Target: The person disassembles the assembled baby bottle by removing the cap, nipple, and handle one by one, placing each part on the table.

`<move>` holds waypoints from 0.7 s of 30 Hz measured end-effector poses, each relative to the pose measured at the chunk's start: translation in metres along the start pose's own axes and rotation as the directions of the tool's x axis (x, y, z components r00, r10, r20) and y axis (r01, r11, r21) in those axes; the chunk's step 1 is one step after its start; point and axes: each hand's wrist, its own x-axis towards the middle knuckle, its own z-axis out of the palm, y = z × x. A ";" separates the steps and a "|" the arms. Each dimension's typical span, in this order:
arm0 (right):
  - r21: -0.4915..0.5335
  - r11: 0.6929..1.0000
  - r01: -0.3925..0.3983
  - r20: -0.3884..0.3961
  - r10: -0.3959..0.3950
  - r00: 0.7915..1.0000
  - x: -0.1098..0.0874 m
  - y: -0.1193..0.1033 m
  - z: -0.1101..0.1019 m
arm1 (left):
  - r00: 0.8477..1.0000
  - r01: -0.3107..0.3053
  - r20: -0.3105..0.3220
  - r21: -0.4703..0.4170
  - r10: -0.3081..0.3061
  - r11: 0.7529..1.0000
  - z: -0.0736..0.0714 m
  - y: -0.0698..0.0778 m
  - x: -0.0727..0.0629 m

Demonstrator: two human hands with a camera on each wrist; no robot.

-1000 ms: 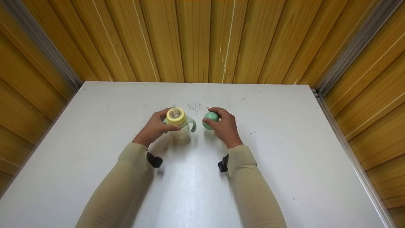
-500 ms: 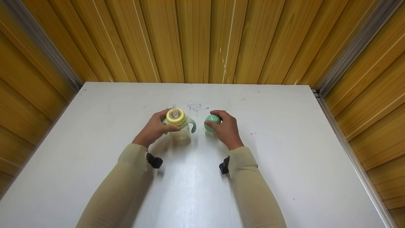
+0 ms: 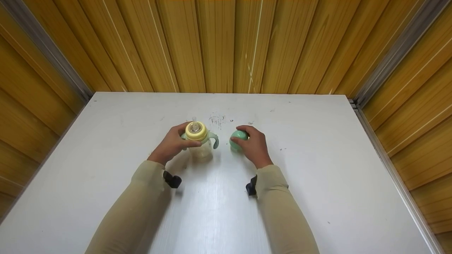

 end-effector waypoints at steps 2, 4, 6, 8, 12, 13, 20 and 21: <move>-0.003 1.000 -0.010 0.003 0.010 1.000 0.000 0.001 0.000 | 1.000 0.010 -0.001 0.003 -0.010 1.000 0.000 0.001 0.000; -0.002 1.000 -0.016 0.005 0.016 1.000 0.000 0.002 0.000 | 1.000 0.014 0.002 0.000 -0.014 1.000 0.000 0.001 -0.001; 0.002 1.000 -0.016 0.007 0.016 1.000 0.000 0.002 0.000 | 1.000 0.008 0.003 -0.008 -0.008 1.000 0.000 0.001 -0.001; 0.007 1.000 -0.017 0.010 0.017 1.000 0.000 0.002 0.001 | 1.000 -0.003 0.005 -0.020 0.004 1.000 0.000 0.000 -0.001; 0.008 1.000 -0.029 0.017 0.029 0.999 0.000 0.002 0.001 | 1.000 -0.006 0.002 -0.025 0.006 1.000 -0.001 0.000 -0.001; 0.006 0.999 -0.032 0.018 0.032 0.999 0.000 0.002 0.001 | 1.000 0.003 0.005 -0.026 -0.003 1.000 -0.001 0.002 -0.002; -0.010 0.999 -0.042 0.018 0.042 0.999 0.000 0.002 0.002 | 0.998 0.057 0.007 -0.005 -0.057 0.998 -0.002 0.008 -0.003; -0.013 0.999 -0.043 0.017 0.043 0.999 0.000 0.002 0.002 | 0.998 0.057 0.004 -0.003 -0.057 0.998 -0.002 0.006 -0.002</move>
